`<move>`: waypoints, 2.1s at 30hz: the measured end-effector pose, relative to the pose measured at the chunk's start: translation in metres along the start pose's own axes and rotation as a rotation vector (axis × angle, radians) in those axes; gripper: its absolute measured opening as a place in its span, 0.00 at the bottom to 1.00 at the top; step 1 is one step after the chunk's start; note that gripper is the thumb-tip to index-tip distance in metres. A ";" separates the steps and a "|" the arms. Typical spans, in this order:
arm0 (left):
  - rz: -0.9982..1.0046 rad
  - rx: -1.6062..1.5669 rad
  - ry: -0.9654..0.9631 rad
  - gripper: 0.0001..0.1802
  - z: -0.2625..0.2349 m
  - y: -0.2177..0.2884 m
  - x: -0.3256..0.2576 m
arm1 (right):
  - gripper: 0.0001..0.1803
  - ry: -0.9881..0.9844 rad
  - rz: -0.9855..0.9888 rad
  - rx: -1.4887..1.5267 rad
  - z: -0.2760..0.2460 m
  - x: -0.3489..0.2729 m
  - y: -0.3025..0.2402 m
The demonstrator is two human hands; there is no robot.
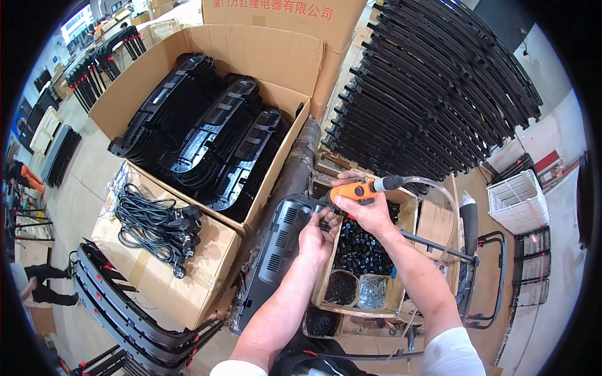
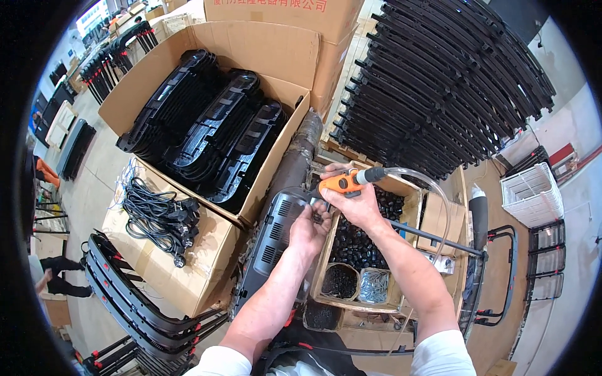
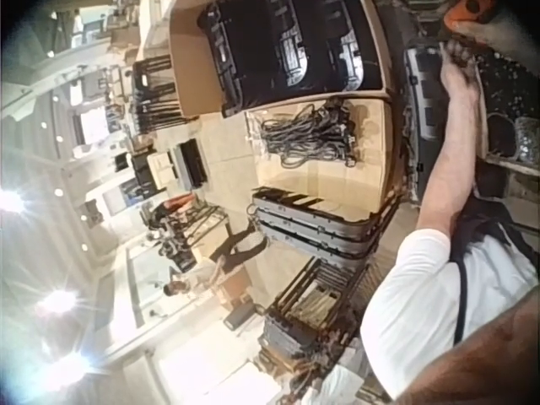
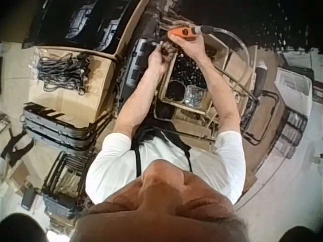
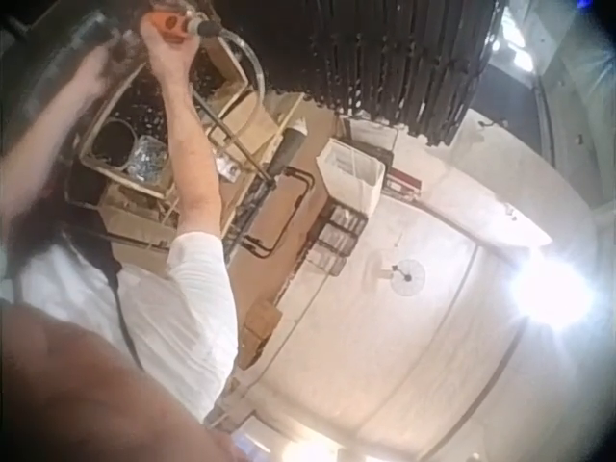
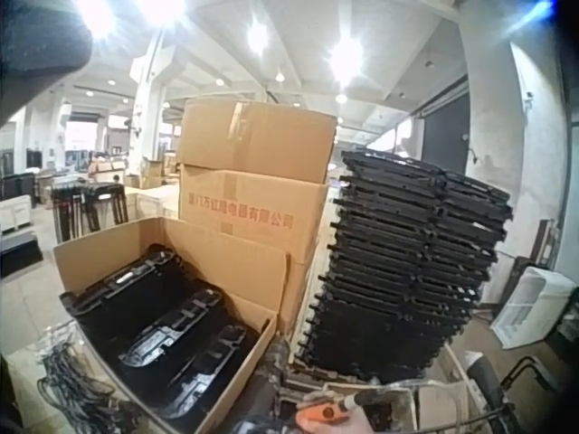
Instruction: Assembling plastic housing and internal components of outdoor power equipment using power tools.
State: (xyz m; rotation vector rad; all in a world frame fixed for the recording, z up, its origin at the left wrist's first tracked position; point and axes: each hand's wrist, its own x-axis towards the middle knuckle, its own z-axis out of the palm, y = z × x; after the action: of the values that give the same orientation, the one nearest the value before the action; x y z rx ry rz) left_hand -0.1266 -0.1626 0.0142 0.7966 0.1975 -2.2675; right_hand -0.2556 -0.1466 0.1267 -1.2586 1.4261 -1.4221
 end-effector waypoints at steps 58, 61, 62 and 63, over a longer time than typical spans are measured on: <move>0.032 -0.304 -0.097 0.14 -0.045 0.063 -0.031 | 0.31 -0.241 0.107 0.022 0.066 -0.002 -0.040; 0.042 -0.325 -0.108 0.15 -0.047 0.064 -0.028 | 0.30 -0.235 0.090 0.026 0.076 0.000 -0.036; 0.047 -0.332 -0.090 0.15 -0.046 0.065 -0.027 | 0.30 -0.231 0.072 0.025 0.079 0.000 -0.034; 0.049 -0.336 -0.091 0.15 -0.044 0.067 -0.026 | 0.30 -0.236 0.072 0.024 0.083 0.002 -0.032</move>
State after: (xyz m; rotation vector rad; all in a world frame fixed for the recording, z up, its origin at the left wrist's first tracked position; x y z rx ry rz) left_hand -0.0455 -0.1809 0.0000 0.5155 0.4959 -2.1402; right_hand -0.1721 -0.1665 0.1502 -1.2993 1.2778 -1.1962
